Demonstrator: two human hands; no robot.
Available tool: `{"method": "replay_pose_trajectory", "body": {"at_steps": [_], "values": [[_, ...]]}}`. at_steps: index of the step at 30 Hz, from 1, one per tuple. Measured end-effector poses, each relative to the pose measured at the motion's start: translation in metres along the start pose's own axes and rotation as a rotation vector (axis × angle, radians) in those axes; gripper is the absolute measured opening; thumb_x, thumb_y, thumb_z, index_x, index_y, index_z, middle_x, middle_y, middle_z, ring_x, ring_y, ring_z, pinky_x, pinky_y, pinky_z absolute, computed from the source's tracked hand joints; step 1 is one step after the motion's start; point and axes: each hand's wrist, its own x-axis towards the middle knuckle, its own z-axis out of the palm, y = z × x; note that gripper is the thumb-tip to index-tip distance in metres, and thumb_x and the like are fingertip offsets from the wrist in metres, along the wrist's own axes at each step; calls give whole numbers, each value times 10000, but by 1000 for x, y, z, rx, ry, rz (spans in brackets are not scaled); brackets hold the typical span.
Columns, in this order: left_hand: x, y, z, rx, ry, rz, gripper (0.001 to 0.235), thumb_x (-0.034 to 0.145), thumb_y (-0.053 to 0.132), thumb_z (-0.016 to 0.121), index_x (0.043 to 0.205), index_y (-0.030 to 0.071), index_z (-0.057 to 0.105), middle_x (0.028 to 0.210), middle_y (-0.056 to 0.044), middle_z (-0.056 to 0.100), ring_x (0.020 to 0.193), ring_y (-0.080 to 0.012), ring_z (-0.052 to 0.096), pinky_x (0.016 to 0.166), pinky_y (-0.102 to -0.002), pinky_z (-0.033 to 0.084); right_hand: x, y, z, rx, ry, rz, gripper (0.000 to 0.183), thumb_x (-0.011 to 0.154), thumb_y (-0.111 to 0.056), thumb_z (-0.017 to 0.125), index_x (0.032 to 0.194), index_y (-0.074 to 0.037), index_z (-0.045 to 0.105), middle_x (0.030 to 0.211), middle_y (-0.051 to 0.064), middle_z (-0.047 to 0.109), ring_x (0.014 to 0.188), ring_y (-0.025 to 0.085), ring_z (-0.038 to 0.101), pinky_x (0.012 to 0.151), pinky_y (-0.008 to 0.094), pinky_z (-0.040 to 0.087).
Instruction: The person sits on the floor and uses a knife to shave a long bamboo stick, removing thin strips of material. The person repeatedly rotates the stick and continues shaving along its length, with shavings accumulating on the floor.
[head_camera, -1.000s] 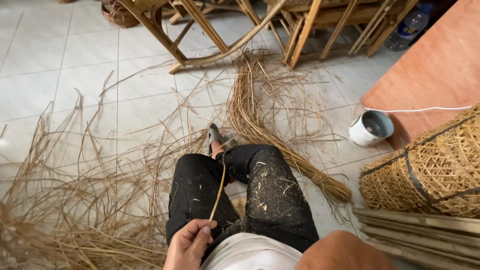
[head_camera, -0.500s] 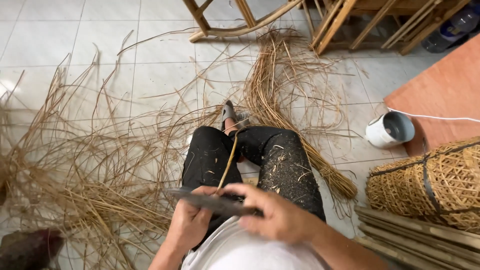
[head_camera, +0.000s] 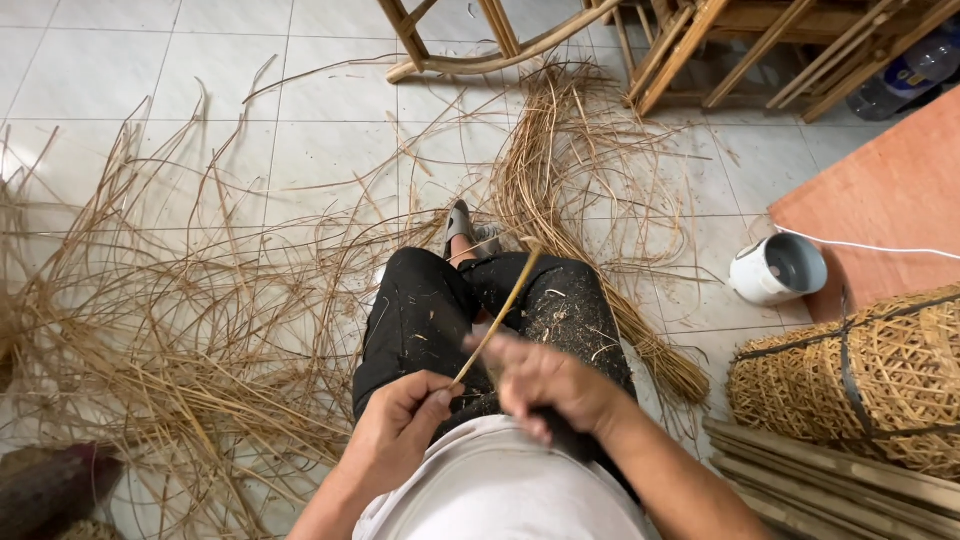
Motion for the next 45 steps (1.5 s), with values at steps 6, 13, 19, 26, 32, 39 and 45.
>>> {"method": "replay_pose_trajectory", "body": {"at_steps": [6,13,19,26,32,39,45], "values": [[0,-4,3,-117,-100,-74,258,996,249,615,1049,111,827,686,59,599,618,-83,461,586,-258,396,-1,-12,-30,95,109,-15,562,993,12,601,1538,4,462,722,87,663,501,144,602,425,247,523],[6,13,9,-85,-84,-136,213,1008,236,627,1038,131,810,681,64,623,580,-76,454,551,-267,383,1,2,-1,-97,104,169,662,969,-55,638,1583,-23,396,710,48,639,487,111,569,427,218,496],[6,15,4,-53,-82,-182,233,1015,251,605,1024,131,804,642,53,594,543,-78,413,518,-275,340,-1,-23,-31,95,214,-57,627,970,-136,645,1548,-68,414,725,53,651,496,123,593,390,254,507],[15,28,14,-29,-161,-161,210,1022,214,583,1099,163,772,604,57,577,494,-75,469,488,-282,372,-3,10,-16,-46,101,52,615,985,-111,655,1562,-50,451,732,64,634,481,131,589,383,256,499],[15,16,12,56,-76,-117,208,1004,257,593,1026,185,787,632,80,631,524,-71,449,510,-302,376,-3,0,-3,-59,58,42,671,962,-123,681,1571,-21,420,704,100,633,438,156,535,371,242,439],[4,17,4,153,-136,-144,233,1001,291,594,1005,192,805,556,61,557,495,-97,415,500,-327,335,-10,-25,-43,74,50,-171,584,1009,-31,648,1547,-44,423,762,85,677,573,143,636,446,261,553],[7,5,13,-151,-152,-190,215,1043,187,573,1025,107,772,545,66,448,493,-61,331,471,-272,254,-13,0,-2,-132,80,61,759,930,-183,720,1587,-13,380,648,59,599,435,117,503,365,223,450]]}}
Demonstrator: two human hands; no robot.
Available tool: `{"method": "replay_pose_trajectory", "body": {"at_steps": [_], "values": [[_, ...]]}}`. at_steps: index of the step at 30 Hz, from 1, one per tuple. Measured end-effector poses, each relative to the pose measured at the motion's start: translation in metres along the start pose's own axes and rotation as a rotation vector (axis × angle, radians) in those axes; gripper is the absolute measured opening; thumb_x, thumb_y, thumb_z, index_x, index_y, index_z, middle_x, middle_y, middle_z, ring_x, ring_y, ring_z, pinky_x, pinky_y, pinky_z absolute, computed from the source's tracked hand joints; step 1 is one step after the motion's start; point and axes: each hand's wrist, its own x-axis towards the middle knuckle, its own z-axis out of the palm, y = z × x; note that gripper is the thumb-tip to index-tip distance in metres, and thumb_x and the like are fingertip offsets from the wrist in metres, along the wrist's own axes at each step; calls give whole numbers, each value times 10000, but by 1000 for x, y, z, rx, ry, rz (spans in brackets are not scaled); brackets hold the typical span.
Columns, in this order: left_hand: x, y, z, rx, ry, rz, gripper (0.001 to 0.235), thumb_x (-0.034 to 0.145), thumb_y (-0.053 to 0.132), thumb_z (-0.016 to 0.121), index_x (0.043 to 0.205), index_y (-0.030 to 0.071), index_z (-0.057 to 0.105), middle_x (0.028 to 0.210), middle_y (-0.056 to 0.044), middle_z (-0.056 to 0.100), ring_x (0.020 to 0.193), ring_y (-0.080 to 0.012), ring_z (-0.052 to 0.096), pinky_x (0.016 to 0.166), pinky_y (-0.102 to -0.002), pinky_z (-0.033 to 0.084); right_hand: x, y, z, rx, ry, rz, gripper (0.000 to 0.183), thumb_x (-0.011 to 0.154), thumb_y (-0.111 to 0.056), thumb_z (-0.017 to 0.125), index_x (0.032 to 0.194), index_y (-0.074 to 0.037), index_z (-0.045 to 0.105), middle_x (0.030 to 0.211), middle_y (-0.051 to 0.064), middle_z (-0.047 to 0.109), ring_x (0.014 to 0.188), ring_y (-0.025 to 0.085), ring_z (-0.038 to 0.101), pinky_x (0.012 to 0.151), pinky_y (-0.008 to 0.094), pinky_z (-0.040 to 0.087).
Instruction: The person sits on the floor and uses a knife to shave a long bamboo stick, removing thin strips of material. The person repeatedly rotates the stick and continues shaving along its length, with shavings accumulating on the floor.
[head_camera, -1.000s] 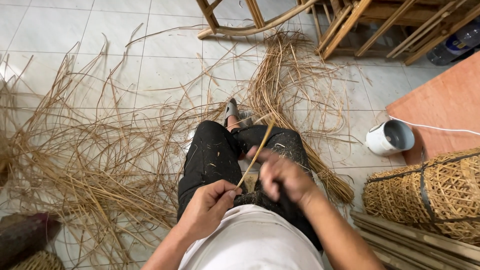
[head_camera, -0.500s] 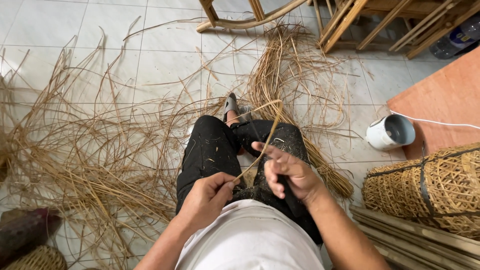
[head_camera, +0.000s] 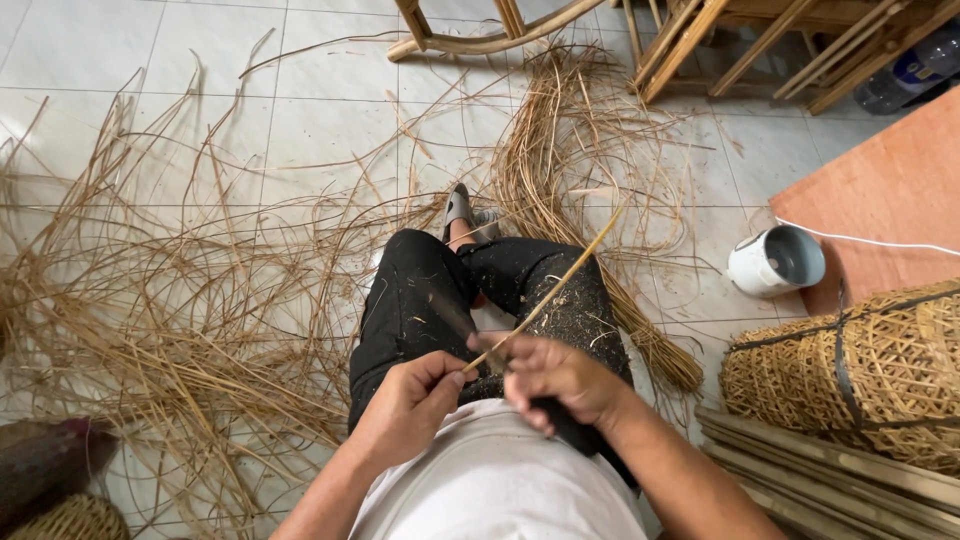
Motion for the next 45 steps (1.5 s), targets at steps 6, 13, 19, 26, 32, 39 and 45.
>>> {"method": "replay_pose_trajectory", "body": {"at_steps": [6,13,19,26,32,39,45], "values": [[-9,6,-5,42,8,-25,233,1024,219,587,1022,129,801,602,48,555,547,-63,411,528,-254,342,6,-13,-50,201,-55,-138,558,1024,-20,635,1551,-59,458,781,85,675,589,135,654,497,260,590],[-1,14,0,53,24,-63,200,1044,215,597,1023,132,778,611,53,539,522,-80,398,504,-283,318,6,10,-8,97,20,8,710,967,-113,677,1598,-35,362,730,76,628,491,142,583,388,249,492],[-4,16,2,332,153,183,192,989,251,609,947,139,759,670,8,693,565,-148,563,524,-361,429,6,4,-18,105,-15,-13,634,1011,-55,626,1603,-96,399,761,82,626,539,140,607,429,257,524],[-6,0,7,475,227,558,194,982,124,603,1065,16,742,891,-93,783,703,-226,751,571,-343,588,7,-9,-25,0,32,-81,511,1016,-100,652,1500,-18,511,723,61,675,512,113,598,448,234,521],[1,1,11,375,226,433,176,961,182,604,1017,98,748,781,-45,764,644,-216,701,583,-368,521,3,3,9,31,0,128,679,952,52,623,1598,-62,444,715,83,643,489,134,584,416,270,513],[-6,7,4,-18,39,-16,221,1027,199,622,1034,87,813,616,41,561,543,-76,408,515,-270,325,0,-27,-49,164,144,-227,620,982,-54,666,1560,-117,450,791,65,681,560,129,622,426,268,549],[8,3,7,-246,-42,-104,193,1053,159,613,1081,61,776,602,-37,628,438,-90,428,409,-244,301,2,-9,15,53,18,209,815,950,-18,669,1670,-102,296,804,115,690,479,141,608,421,269,538]]}}
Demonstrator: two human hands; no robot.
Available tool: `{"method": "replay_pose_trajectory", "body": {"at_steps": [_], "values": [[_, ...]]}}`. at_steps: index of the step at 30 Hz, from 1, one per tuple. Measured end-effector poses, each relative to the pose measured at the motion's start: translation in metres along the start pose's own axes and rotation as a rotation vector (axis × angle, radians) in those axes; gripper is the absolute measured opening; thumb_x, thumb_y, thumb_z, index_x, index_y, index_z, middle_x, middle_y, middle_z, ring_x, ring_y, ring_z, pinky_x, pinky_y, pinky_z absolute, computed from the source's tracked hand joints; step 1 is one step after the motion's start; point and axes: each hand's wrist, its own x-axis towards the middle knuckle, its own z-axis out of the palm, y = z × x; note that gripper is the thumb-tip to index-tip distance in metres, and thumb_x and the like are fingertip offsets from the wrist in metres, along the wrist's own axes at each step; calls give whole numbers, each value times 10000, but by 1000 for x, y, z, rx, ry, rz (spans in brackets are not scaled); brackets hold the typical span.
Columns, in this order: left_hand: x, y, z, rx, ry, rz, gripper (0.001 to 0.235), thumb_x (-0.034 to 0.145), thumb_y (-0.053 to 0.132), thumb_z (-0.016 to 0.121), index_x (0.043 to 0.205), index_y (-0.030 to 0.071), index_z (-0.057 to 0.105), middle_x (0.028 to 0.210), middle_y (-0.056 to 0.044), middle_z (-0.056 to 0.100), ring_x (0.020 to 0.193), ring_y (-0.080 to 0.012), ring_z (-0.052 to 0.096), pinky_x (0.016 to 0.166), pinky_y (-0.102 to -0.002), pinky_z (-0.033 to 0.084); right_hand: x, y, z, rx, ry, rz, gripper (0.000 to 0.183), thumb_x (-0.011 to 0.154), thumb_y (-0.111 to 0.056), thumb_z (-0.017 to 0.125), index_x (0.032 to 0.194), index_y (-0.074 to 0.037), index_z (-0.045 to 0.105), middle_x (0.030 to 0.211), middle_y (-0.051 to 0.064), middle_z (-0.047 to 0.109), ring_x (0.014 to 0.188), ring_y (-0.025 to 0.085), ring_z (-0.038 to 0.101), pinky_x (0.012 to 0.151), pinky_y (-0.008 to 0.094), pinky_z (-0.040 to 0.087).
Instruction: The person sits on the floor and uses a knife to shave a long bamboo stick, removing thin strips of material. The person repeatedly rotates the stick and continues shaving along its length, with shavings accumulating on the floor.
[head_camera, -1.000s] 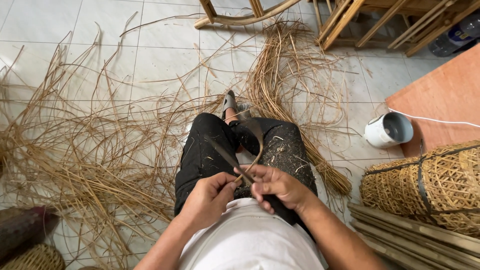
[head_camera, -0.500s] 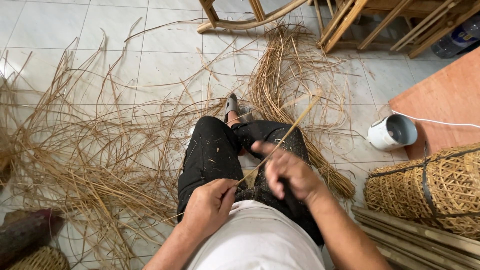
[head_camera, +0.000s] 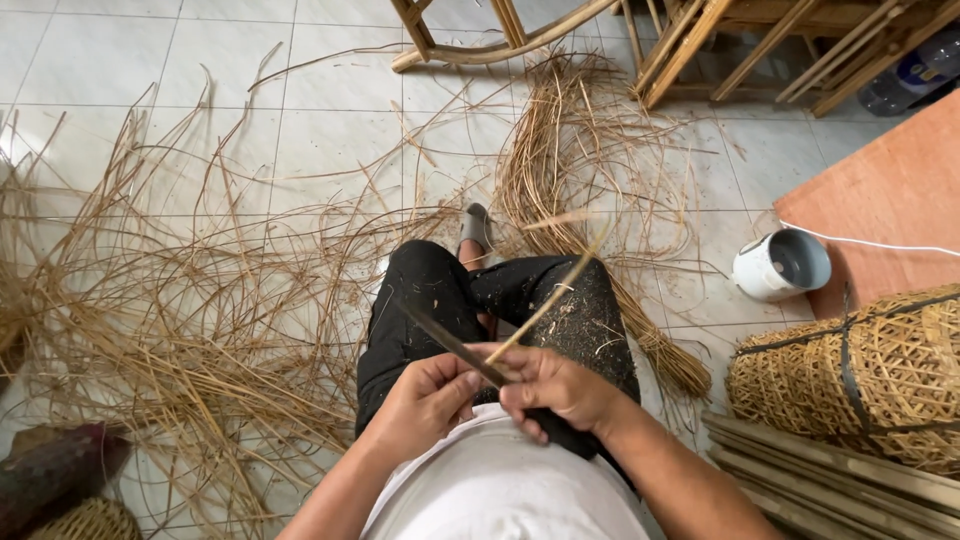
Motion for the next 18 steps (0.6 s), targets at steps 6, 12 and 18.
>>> {"method": "replay_pose_trajectory", "body": {"at_steps": [6,12,18], "values": [[-6,-8,-14,-130,-49,-44,286,1058,205,588,1096,-3,780,586,-50,589,423,-88,391,400,-239,288,1,-21,-67,119,60,-467,596,997,-57,651,1558,-88,455,793,66,649,576,138,609,440,278,544],[-1,-7,-8,-89,-51,-40,228,1055,193,606,1054,25,761,572,-48,597,438,-83,422,411,-225,320,1,8,-13,57,39,-35,756,918,-12,692,1609,-55,387,702,79,612,460,120,570,378,250,467],[-17,-12,-27,-20,-92,-96,249,1055,191,605,1062,17,782,584,-37,593,403,-80,374,379,-233,278,-12,-34,-85,172,-153,-503,381,1103,-13,580,1481,-56,556,730,45,697,557,121,653,484,206,587]]}}
